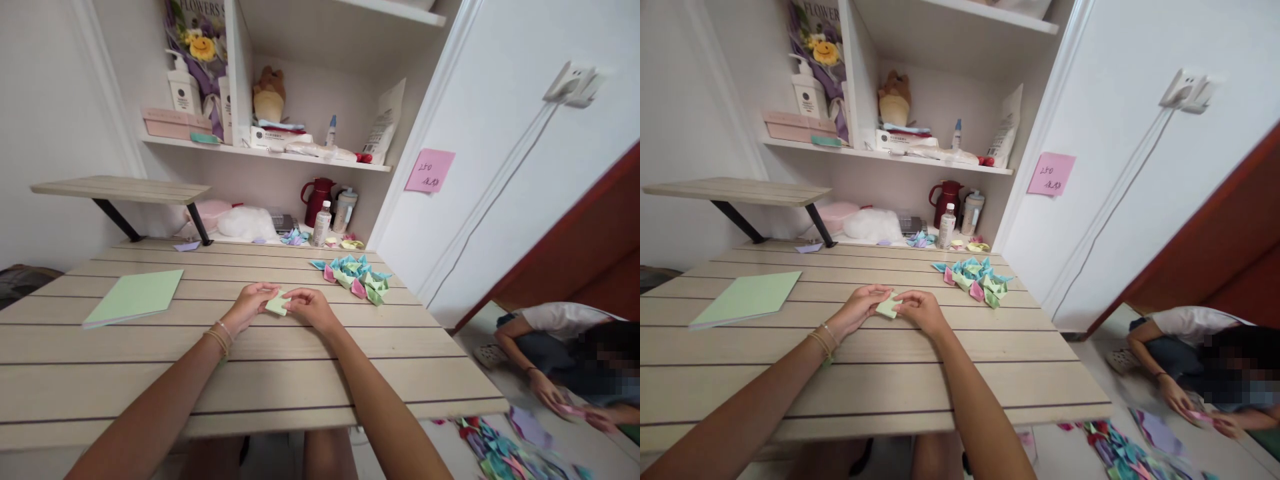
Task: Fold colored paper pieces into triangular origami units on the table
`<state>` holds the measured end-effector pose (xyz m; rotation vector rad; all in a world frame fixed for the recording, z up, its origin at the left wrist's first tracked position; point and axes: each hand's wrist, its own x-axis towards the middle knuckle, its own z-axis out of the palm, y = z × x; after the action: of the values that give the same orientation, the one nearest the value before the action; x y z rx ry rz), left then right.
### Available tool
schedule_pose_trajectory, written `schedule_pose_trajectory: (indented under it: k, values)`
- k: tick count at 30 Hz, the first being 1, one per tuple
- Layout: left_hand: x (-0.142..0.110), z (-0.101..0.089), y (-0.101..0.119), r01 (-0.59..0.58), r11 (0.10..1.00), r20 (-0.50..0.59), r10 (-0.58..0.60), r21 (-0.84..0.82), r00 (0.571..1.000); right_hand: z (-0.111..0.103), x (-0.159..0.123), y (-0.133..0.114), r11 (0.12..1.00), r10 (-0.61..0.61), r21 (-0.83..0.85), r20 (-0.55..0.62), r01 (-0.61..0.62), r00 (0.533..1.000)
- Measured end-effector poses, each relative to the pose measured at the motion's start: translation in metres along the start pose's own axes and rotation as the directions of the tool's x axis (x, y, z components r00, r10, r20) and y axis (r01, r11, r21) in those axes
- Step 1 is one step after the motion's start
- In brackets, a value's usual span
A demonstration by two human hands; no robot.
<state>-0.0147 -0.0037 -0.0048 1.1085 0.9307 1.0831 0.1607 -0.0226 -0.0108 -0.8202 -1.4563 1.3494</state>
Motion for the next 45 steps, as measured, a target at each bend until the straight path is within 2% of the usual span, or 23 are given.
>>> schedule_pose_trajectory:
  k: [3,11,16,20,27,32,37,40,45]
  values:
    - [0.0,-0.002,0.003,-0.04,0.999,0.02,0.04,-0.003,0.999,-0.001,-0.001,-0.004,0.998,-0.011,-0.059,-0.003,0.011,1.0]
    - [0.003,-0.002,0.002,-0.154,0.982,0.045,0.15,0.107,0.988,-0.006,0.004,0.001,0.999,-0.046,-0.011,-0.206,0.045,0.978]
    - [0.004,-0.006,0.005,-0.224,0.958,0.076,0.213,0.179,0.974,-0.009,0.005,-0.002,0.999,-0.047,0.011,-0.196,0.05,0.979]
    - [0.001,-0.004,0.009,-0.238,0.956,0.086,0.226,0.17,0.97,-0.008,0.004,-0.003,0.998,-0.057,-0.026,-0.195,0.053,0.979]
    - [-0.004,0.003,0.014,-0.277,0.917,0.022,0.283,0.286,0.959,-0.005,0.003,-0.002,0.993,-0.096,-0.093,-0.253,0.075,0.963]
    - [-0.002,0.004,0.005,-0.283,0.931,0.087,0.27,0.229,0.959,-0.003,0.004,0.001,0.997,-0.07,0.003,-0.339,0.076,0.938]
    - [0.002,0.003,-0.004,-0.211,0.953,0.108,0.191,0.218,0.976,-0.004,0.006,0.006,0.997,-0.067,-0.058,-0.357,0.05,0.932]
    - [0.003,0.003,-0.007,-0.191,0.947,0.127,0.162,0.258,0.979,-0.003,0.005,0.006,0.992,-0.076,-0.118,-0.352,0.036,0.933]
    - [0.0,0.007,-0.008,-0.246,0.897,0.127,0.214,0.368,0.969,0.0,0.003,0.007,0.992,-0.076,-0.119,-0.313,0.04,0.947]
